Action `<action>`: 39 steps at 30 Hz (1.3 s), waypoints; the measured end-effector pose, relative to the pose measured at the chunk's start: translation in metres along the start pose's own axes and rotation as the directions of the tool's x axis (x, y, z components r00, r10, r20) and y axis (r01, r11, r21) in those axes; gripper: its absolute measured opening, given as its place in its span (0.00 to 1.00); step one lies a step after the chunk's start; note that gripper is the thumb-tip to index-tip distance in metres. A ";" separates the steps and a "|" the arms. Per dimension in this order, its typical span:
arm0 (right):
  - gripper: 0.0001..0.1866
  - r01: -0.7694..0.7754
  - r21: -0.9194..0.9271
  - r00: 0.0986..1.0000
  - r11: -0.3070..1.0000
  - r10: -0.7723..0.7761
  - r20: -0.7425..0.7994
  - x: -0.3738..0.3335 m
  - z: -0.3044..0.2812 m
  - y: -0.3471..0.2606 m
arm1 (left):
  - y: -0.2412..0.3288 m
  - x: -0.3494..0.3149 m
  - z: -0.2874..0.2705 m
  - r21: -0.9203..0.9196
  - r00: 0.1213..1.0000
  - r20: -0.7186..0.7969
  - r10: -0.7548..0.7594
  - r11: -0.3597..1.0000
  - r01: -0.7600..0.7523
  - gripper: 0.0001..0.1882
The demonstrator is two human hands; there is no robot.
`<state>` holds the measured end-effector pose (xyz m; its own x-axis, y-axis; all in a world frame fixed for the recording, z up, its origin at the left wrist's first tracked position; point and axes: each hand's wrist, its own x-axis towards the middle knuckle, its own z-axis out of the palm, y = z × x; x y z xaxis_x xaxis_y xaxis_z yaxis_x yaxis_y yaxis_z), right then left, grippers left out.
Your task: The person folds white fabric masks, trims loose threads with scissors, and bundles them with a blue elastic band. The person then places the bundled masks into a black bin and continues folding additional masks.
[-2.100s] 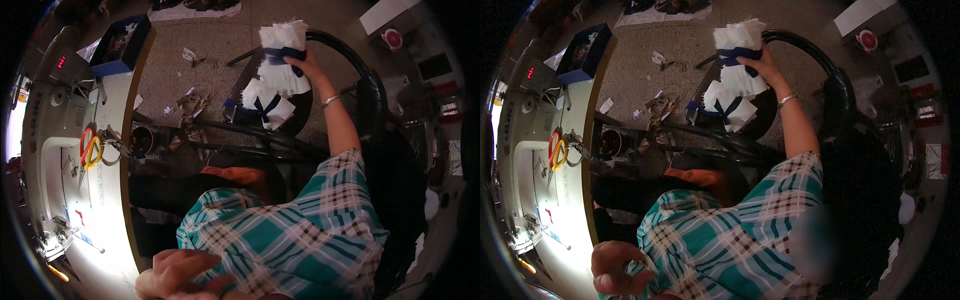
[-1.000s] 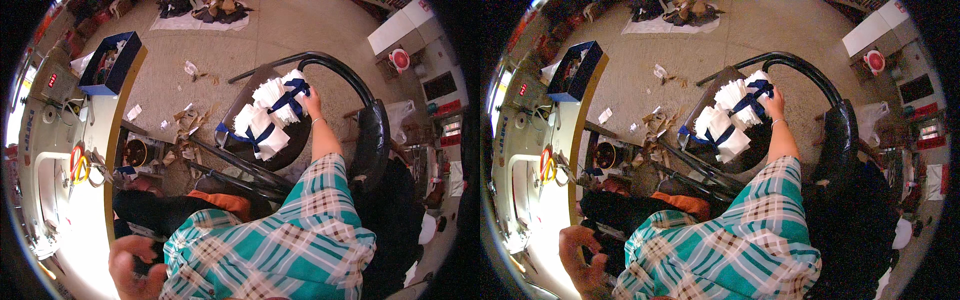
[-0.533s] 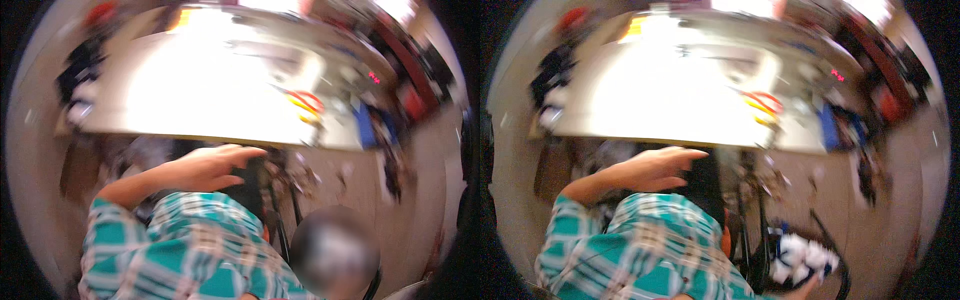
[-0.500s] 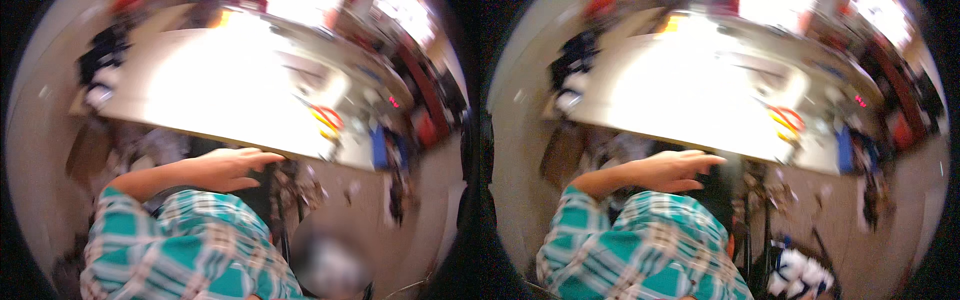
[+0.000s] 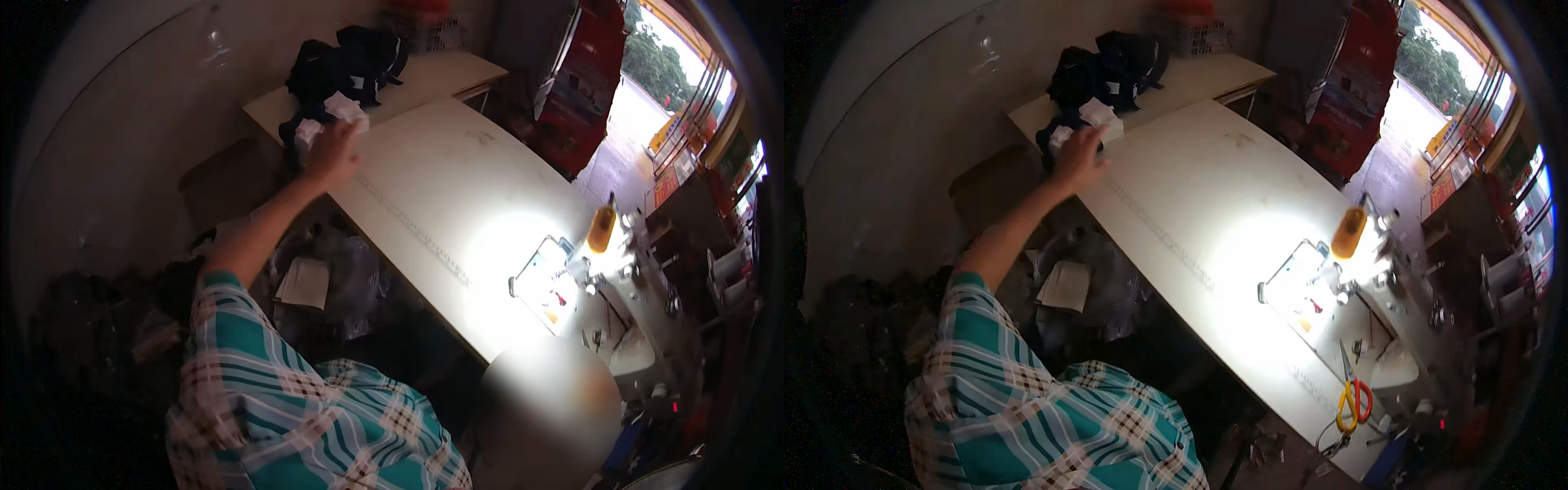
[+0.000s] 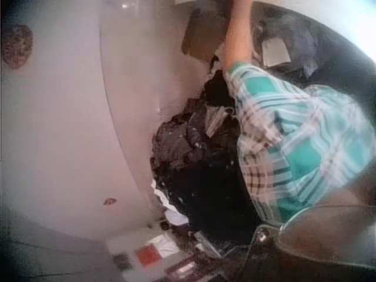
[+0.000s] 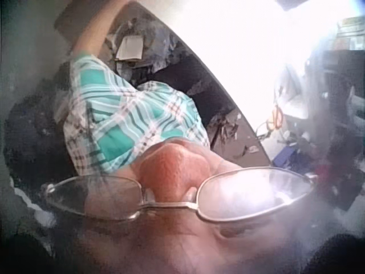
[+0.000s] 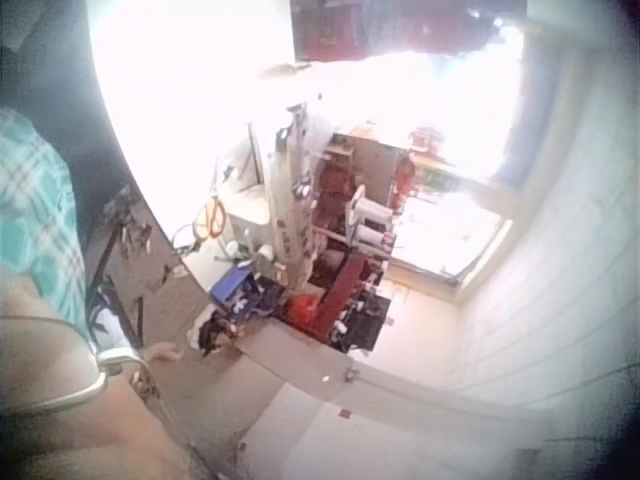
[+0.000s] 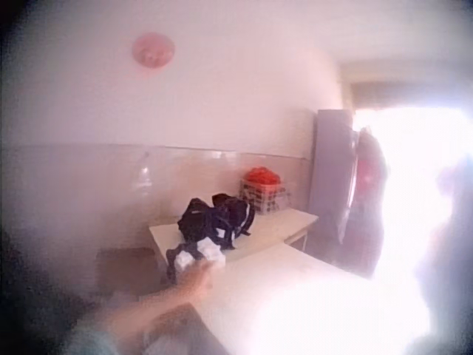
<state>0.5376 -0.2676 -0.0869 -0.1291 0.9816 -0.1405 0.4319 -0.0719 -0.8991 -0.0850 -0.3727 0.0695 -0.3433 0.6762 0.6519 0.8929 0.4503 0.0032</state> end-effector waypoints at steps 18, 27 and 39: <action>0.14 0.151 -0.320 0.947 0.935 -0.230 -0.225 -0.008 -0.045 -0.105 | -0.091 0.076 -0.009 -0.471 0.599 0.798 -0.071 0.547 0.692 0.40; 0.25 0.830 -0.166 0.549 0.533 -0.728 0.410 0.030 0.121 -0.257 | 0.113 0.033 -0.029 -0.452 0.675 0.737 0.041 0.771 0.447 0.30; 0.02 0.599 0.292 0.677 0.745 -0.667 0.312 0.072 0.147 -0.276 | 0.033 0.078 -0.050 -0.435 0.752 0.655 -0.071 0.779 0.453 0.18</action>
<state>0.2776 -0.2031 0.0899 -0.6542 0.6569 0.3748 -0.0164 0.4831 -0.8754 -0.0673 -0.3348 0.1584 -0.5129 0.8584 -0.0070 0.6664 0.4033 0.6271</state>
